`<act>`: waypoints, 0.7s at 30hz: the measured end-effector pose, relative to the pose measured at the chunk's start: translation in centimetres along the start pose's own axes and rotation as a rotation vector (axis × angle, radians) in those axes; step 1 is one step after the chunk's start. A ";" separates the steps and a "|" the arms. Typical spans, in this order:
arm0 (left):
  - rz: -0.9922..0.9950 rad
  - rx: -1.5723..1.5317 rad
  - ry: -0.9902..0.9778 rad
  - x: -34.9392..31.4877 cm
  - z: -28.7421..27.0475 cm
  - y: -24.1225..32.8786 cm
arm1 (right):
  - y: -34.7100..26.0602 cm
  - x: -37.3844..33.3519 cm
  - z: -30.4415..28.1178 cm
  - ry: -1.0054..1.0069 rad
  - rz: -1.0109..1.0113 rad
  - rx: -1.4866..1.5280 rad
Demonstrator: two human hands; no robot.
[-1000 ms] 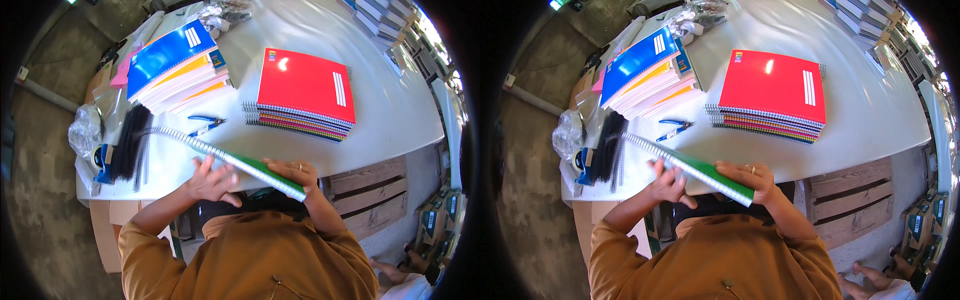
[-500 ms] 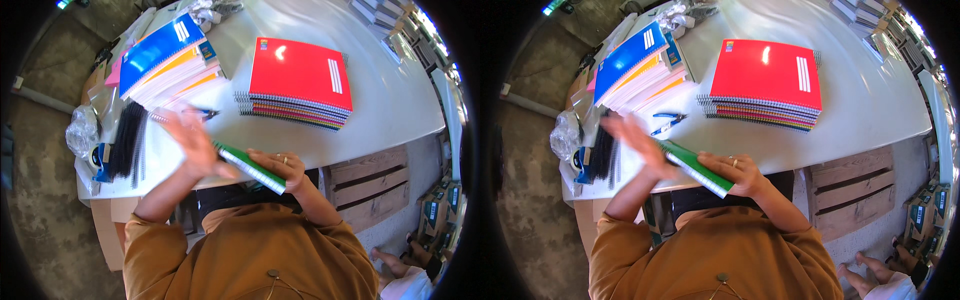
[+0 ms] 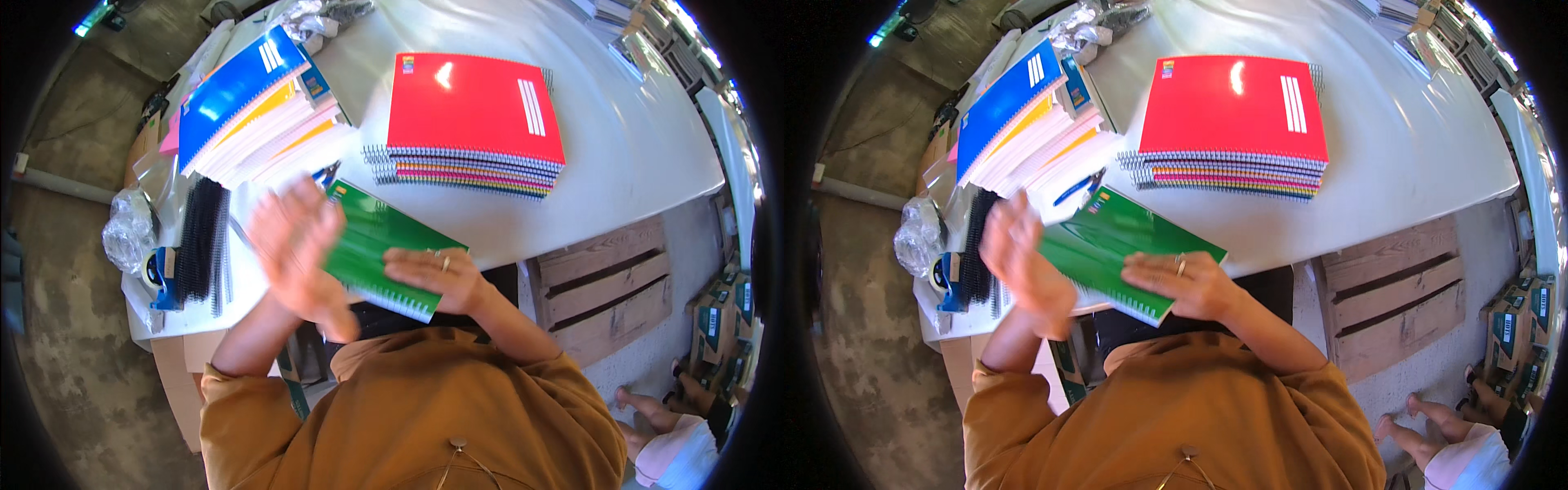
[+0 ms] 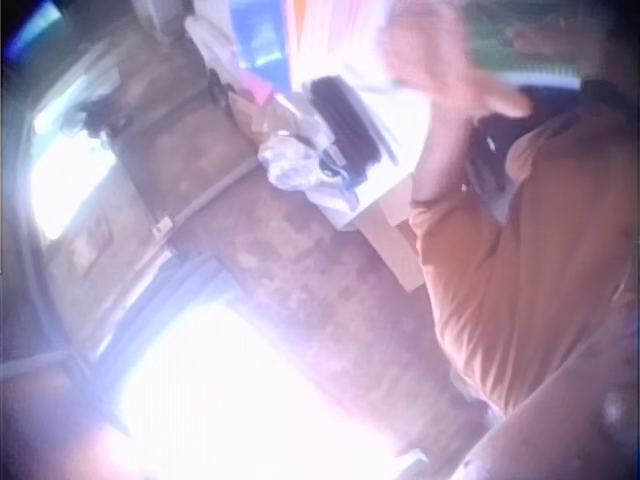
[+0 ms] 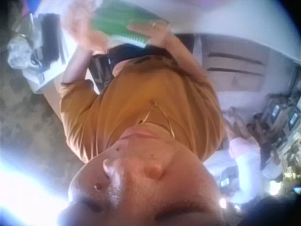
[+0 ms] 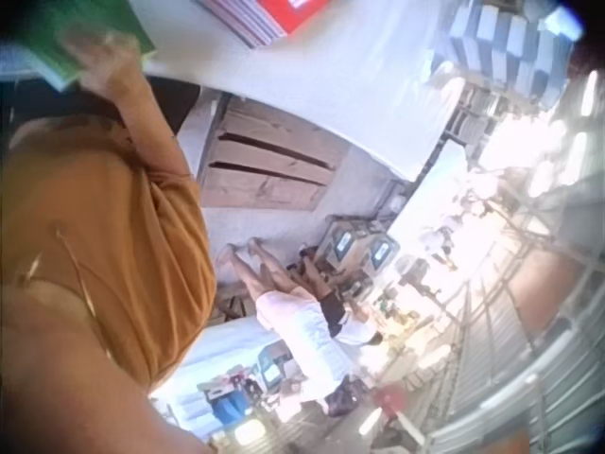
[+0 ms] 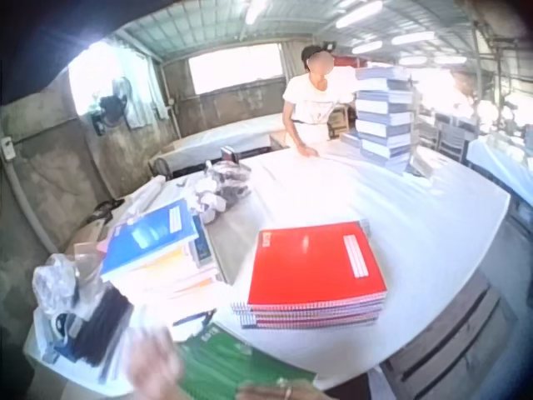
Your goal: The person picks up a prepunched notebook, inserts a plastic spiral coil into the holes, and rotates the coil by hand to thread it completely through the spine. They repeat this process for several notebooks of various colors.
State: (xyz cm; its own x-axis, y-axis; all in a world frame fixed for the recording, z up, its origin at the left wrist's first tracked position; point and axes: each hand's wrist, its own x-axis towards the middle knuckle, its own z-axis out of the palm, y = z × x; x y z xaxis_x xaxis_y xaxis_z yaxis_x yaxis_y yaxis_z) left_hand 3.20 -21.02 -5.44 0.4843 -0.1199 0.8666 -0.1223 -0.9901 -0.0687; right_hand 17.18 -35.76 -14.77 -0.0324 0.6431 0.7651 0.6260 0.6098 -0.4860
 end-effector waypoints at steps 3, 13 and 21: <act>-0.086 -0.051 -0.094 3.2 -0.2 -1.5 | -0.3 1.8 -0.4 0.268 0.135 0.139; -0.035 0.112 0.040 1.6 2.5 -2.3 | -1.4 2.7 -1.3 0.177 0.456 0.361; 0.095 -0.142 -0.192 -6.7 3.2 2.6 | -1.3 2.7 -0.7 0.203 0.144 0.085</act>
State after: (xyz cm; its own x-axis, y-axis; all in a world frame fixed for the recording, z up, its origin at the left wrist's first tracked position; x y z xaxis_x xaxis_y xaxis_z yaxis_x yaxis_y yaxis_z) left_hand 2.38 -23.00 -13.04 0.6184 -0.2373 0.7492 -0.2891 -0.9552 -0.0640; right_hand 16.85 -35.17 -11.80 0.2152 0.6253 0.7501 0.5444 0.5608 -0.6238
